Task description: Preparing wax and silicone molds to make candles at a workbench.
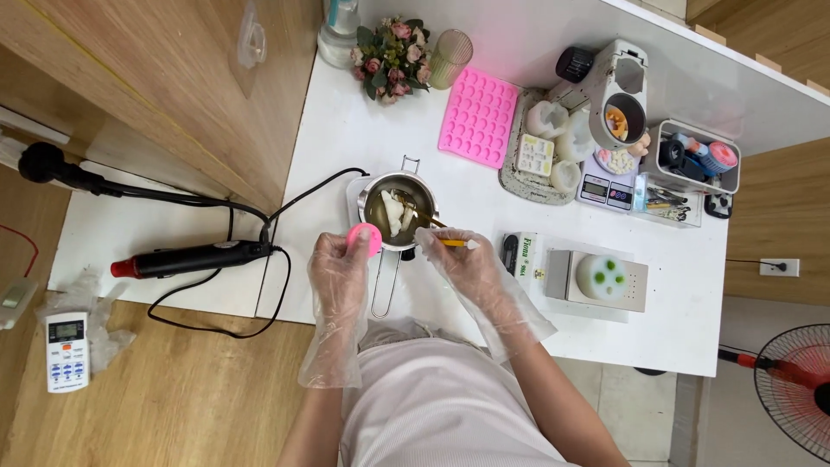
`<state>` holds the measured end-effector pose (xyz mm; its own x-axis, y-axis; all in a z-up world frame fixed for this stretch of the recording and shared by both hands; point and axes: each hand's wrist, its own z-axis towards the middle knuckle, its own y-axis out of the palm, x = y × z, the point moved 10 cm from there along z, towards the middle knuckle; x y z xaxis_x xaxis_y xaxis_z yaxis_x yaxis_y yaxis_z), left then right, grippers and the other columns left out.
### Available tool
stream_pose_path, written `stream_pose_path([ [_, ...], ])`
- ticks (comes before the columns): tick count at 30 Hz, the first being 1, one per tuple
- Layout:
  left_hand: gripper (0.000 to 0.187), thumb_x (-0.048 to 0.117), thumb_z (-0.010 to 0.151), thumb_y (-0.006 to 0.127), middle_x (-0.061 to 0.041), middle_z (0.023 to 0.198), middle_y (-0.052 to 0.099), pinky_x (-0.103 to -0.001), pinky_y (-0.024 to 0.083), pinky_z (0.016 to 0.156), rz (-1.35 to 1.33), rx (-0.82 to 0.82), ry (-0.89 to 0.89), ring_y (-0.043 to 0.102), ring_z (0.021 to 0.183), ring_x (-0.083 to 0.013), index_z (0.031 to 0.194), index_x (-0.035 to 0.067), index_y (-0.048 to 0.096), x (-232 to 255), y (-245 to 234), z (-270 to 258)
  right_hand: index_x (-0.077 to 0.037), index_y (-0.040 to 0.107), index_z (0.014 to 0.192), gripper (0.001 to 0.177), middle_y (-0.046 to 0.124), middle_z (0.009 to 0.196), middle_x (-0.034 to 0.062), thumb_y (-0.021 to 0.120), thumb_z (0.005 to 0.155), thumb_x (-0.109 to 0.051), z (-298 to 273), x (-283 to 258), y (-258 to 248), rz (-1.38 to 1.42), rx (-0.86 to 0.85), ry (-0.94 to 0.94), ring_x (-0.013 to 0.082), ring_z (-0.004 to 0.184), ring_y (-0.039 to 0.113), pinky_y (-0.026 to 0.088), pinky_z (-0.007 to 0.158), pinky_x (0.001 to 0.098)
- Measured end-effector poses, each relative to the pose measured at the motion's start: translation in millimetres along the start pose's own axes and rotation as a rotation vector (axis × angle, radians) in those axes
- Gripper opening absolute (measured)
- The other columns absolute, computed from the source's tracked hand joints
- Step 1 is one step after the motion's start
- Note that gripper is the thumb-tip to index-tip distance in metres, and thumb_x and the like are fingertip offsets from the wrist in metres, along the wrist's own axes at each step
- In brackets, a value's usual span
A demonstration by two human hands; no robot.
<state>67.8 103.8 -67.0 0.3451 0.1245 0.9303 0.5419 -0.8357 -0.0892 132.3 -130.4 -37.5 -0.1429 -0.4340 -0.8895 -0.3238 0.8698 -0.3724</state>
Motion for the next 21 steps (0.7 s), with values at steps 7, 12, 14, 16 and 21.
stream_pose_path([
  [7, 0.040, 0.040, 0.088, 0.081, -0.001, 0.074, 0.062, -0.029, 0.054, 0.062, -0.025, -0.040, 0.031, 0.056, 0.065, -0.0104, 0.079, 0.009, 0.058, 3, -1, 10, 0.007, 0.068, 0.120, 0.040, 0.078, 0.109, 0.0116, 0.072, 0.093, -0.022, 3, -11, 0, 0.342, 0.058, 0.076, 0.0141, 0.100, 0.075, 0.064, 0.091, 0.0279],
  [12, 0.039, 0.038, 0.089, 0.080, 0.000, 0.073, 0.061, -0.028, 0.052, 0.059, -0.035, -0.055, 0.064, 0.054, 0.063, -0.0094, 0.080, 0.007, 0.058, -3, 1, 16, 0.006, 0.072, 0.117, 0.036, 0.079, 0.102, 0.0135, 0.072, 0.093, -0.021, -7, -11, 3, 0.091, 0.037, 0.179, 0.0155, 0.092, 0.074, 0.062, 0.084, 0.0287],
  [14, 0.039, 0.037, 0.089, 0.081, -0.001, 0.072, 0.060, -0.028, 0.050, 0.059, -0.045, -0.046, 0.084, 0.052, 0.063, -0.0091, 0.080, 0.006, 0.059, -1, 1, 17, 0.004, 0.073, 0.115, 0.035, 0.080, 0.102, 0.0114, 0.072, 0.092, -0.022, -8, -5, 7, 0.067, 0.032, 0.208, 0.0143, 0.093, 0.075, 0.063, 0.083, 0.0281],
  [16, 0.037, 0.035, 0.090, 0.080, -0.001, 0.072, 0.061, -0.027, 0.049, 0.058, -0.034, -0.059, 0.096, 0.053, 0.063, -0.0086, 0.081, 0.006, 0.060, 4, 1, 15, 0.002, 0.070, 0.116, 0.036, 0.079, 0.104, 0.0078, 0.070, 0.094, -0.027, -3, -2, 10, 0.225, 0.043, 0.114, 0.0149, 0.089, 0.076, 0.065, 0.084, 0.0273],
  [21, 0.035, 0.034, 0.090, 0.079, -0.001, 0.073, 0.061, -0.028, 0.051, 0.057, -0.057, -0.069, 0.099, 0.054, 0.062, -0.0089, 0.081, 0.006, 0.059, 2, 3, 13, 0.001, 0.075, 0.098, 0.043, 0.075, 0.077, 0.0083, 0.067, 0.096, -0.041, 14, -42, 9, 0.006, 0.040, 0.154, 0.0144, 0.070, 0.072, 0.061, 0.067, 0.0276],
])
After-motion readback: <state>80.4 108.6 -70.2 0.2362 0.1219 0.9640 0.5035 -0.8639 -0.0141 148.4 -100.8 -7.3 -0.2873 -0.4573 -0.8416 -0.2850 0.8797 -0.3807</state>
